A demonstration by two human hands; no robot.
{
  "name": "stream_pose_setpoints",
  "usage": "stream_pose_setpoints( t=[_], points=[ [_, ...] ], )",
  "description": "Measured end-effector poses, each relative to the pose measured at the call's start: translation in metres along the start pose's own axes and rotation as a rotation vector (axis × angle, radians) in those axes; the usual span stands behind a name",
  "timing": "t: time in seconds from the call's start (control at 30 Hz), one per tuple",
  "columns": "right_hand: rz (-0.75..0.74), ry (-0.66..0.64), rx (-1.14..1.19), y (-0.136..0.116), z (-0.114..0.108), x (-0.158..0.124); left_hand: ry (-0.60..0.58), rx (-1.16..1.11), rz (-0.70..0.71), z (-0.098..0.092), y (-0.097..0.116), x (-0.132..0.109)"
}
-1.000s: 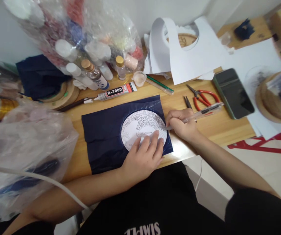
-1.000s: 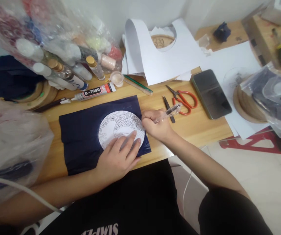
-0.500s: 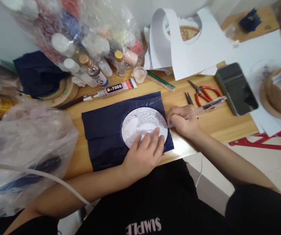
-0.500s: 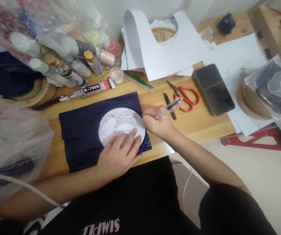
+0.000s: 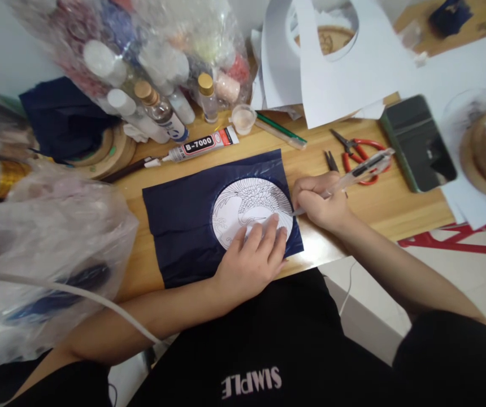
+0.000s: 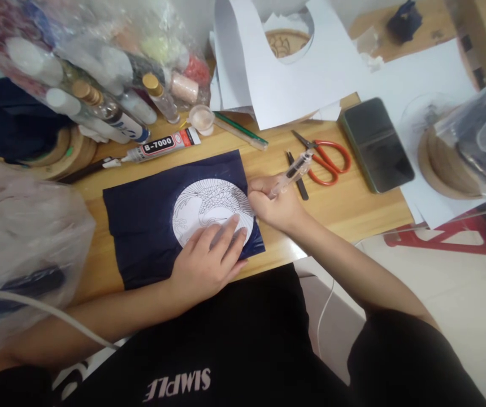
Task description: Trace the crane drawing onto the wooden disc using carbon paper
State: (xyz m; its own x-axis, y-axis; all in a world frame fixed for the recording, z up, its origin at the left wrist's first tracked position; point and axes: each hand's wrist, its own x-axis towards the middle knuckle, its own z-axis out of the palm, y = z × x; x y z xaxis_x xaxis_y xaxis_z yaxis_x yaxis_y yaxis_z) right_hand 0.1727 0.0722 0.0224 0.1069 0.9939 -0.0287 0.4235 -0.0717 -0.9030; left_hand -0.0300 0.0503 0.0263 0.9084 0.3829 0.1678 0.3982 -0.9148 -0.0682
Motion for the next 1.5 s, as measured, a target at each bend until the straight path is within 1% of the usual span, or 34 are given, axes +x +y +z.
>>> stream_pose_setpoints(
  t=[0.2, 0.33, 0.6, 0.73, 0.8, 0.87, 0.97, 1.07, 1.13, 1.27, 1.37, 1.4, 1.5],
  points=[
    [0.005, -0.035, -0.014, -0.001, -0.001, 0.002, 0.012, 0.001, 0.003, 0.001, 0.000, 0.000],
    [-0.027, -0.044, -0.040, -0.003, -0.001, 0.003, 0.013, 0.010, -0.002, 0.000, 0.000, 0.001],
    [-0.044, -0.068, -0.036, -0.008, -0.002, 0.006, 0.029, 0.022, -0.006, -0.001, -0.001, 0.001],
    [0.003, -0.041, 0.015, -0.006, -0.001, 0.005, 0.027, 0.022, -0.009, -0.001, -0.001, 0.001],
    [0.044, 0.013, 0.090, -0.003, 0.001, 0.004, 0.027, 0.022, -0.009, -0.001, -0.001, 0.001],
    [0.053, 0.101, 0.163, -0.001, 0.003, 0.001, 0.024, 0.022, -0.009, -0.001, -0.001, 0.001],
    [0.035, 0.290, 0.244, -0.003, 0.004, -0.005, 0.018, 0.024, -0.011, -0.001, 0.000, 0.001],
    [-0.016, 0.494, 0.359, -0.010, 0.002, -0.014, 0.027, 0.022, -0.019, 0.000, 0.000, 0.001],
    [-0.045, 0.560, 0.387, -0.013, 0.004, -0.023, 0.031, 0.016, -0.020, 0.000, 0.000, 0.000],
    [0.086, 0.591, 0.285, -0.006, 0.020, -0.042, 0.024, 0.010, -0.017, 0.001, 0.001, 0.000],
    [0.092, 0.650, 0.143, 0.003, 0.036, -0.050, 0.015, 0.007, -0.019, 0.000, 0.001, 0.000],
    [0.092, 0.690, 0.092, 0.004, 0.040, -0.051, 0.014, 0.006, -0.020, 0.000, 0.001, 0.000],
    [0.099, 0.753, 0.039, 0.005, 0.044, -0.050, 0.020, -0.001, -0.026, 0.001, 0.001, 0.000]
  ],
)
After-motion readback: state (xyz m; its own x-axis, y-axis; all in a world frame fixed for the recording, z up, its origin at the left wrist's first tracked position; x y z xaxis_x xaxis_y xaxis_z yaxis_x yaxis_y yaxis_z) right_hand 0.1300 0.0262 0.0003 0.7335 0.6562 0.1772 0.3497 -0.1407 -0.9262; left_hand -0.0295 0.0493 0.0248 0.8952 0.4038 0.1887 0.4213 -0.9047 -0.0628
